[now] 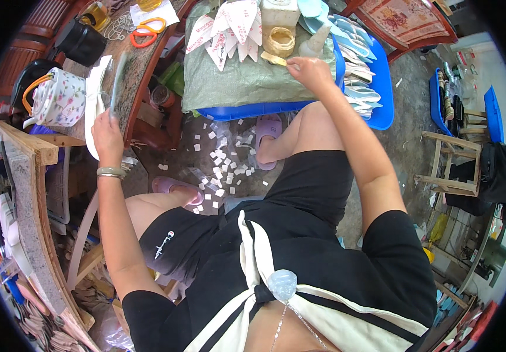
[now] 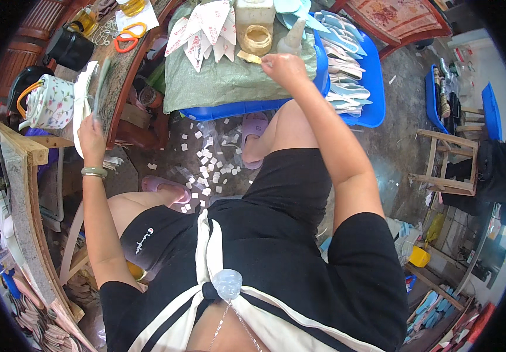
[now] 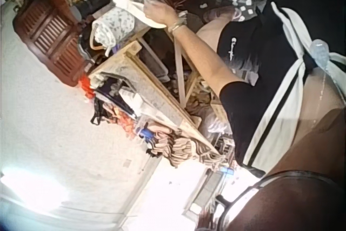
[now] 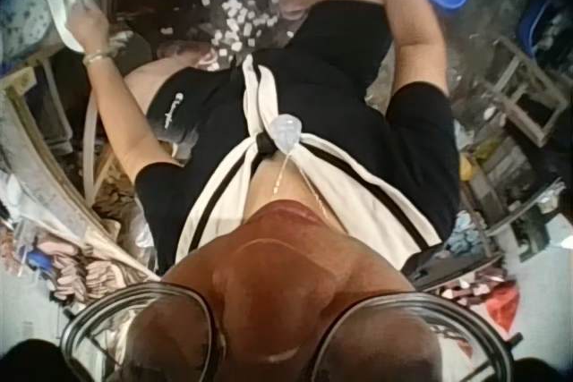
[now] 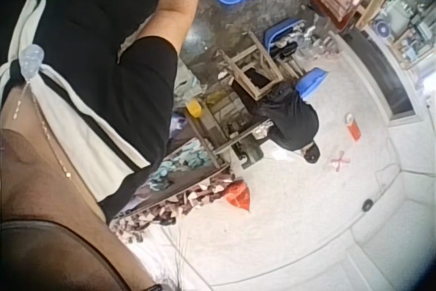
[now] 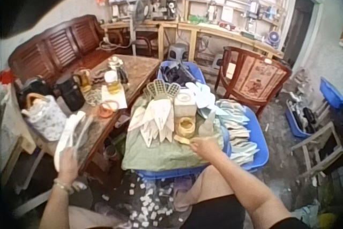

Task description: Applying glue to shoe insoles with a brush in a manufacturing setting.

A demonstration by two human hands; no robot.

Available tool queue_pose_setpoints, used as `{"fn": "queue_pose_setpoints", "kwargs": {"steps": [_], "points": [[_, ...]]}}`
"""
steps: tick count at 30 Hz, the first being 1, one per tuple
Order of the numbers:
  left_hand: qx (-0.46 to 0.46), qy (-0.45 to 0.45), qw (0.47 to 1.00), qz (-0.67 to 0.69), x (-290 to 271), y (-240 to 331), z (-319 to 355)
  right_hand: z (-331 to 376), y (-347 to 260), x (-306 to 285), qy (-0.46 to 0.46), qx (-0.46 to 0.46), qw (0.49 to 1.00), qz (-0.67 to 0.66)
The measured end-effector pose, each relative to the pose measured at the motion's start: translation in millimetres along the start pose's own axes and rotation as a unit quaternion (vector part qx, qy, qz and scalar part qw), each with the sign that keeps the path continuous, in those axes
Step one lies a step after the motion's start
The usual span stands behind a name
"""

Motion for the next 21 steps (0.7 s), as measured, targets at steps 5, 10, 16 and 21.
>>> {"fn": "queue_pose_setpoints", "kwargs": {"steps": [5,10,16,21], "points": [[-0.205,0.032,0.854,0.477,-26,-5,25,49,6,27,-0.033,0.253,0.872,-0.417],[-0.307,-0.092,0.596,0.736,-33,77,101,112,-89,36,-0.179,0.352,0.539,-0.744],[-0.284,-0.161,0.486,0.811,-16,144,148,113,-115,-4,-0.102,0.171,0.745,-0.637],[-0.334,-0.117,0.462,0.813,-29,148,171,104,-174,-39,-0.081,-0.037,0.858,-0.505]]}}
Point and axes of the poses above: each hand's wrist, its own z-axis away from the middle knuckle, its own x-axis out of the palm, y = z × x, the point moved 8 cm from there along -z, towards the middle knuckle, and after that the axes turned 6 degrees about -z, right-handed, at the moved point
